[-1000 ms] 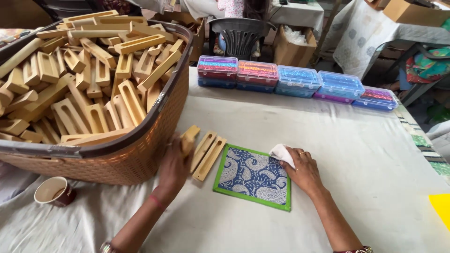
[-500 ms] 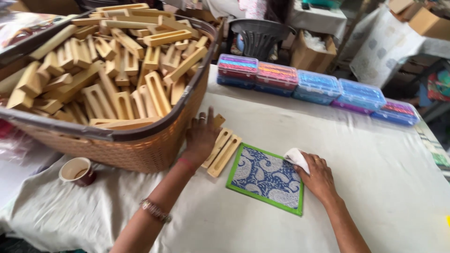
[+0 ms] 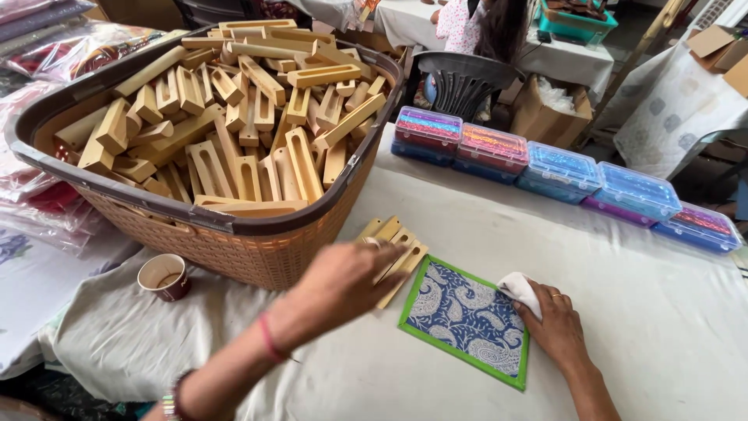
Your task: Wipe down individual wooden block components with a white cloth on a workshop table.
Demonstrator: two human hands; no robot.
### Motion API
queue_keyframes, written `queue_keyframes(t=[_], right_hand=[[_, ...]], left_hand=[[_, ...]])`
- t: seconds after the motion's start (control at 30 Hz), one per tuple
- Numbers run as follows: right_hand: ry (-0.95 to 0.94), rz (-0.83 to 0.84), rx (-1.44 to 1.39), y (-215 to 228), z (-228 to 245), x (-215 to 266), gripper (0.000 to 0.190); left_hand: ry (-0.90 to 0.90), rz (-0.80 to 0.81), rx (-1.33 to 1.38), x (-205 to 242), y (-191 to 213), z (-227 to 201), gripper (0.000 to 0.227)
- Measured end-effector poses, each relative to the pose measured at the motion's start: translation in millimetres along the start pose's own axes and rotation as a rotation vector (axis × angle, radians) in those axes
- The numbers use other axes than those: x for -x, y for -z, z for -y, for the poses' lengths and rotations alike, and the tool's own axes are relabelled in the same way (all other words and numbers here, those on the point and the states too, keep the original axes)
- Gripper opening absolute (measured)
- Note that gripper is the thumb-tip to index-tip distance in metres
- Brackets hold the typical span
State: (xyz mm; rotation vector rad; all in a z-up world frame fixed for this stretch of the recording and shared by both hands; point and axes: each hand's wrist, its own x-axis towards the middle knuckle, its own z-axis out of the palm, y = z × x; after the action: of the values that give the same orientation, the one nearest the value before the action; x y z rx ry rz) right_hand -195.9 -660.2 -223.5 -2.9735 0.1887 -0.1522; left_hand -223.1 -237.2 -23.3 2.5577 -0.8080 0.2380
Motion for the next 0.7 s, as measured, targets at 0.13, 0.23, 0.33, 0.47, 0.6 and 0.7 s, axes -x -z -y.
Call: queue_keyframes(t=[0.13, 0.23, 0.33, 0.47, 0.6, 0.7], right_hand=[[-0.041, 0.046, 0.024, -4, -2, -2, 0.067], [-0.044, 0.033, 0.033, -7, -3, -2, 0.066], [-0.03, 0.011, 0.051, -7, -4, -3, 0.067], [-0.07, 0.057, 0.028, -9, -6, -5, 0.067], [-0.014, 0.012, 0.019, -7, -3, -2, 0.066], [-0.064, 0.05, 0.046, -6, -2, -2, 0.067]], left_hand=[[0.047, 0.006, -0.071, -29, 78, 50, 0.029], [0.431, 0.015, -0.113, -67, 102, 131, 0.034], [0.698, 0.257, -0.544, -76, 95, 209, 0.051], [0.833, 0.365, -0.283, -68, 103, 189, 0.045], [0.773, 0.349, -0.226, -69, 90, 212, 0.046], [0.782, -0.096, 0.057, -77, 103, 202, 0.055]])
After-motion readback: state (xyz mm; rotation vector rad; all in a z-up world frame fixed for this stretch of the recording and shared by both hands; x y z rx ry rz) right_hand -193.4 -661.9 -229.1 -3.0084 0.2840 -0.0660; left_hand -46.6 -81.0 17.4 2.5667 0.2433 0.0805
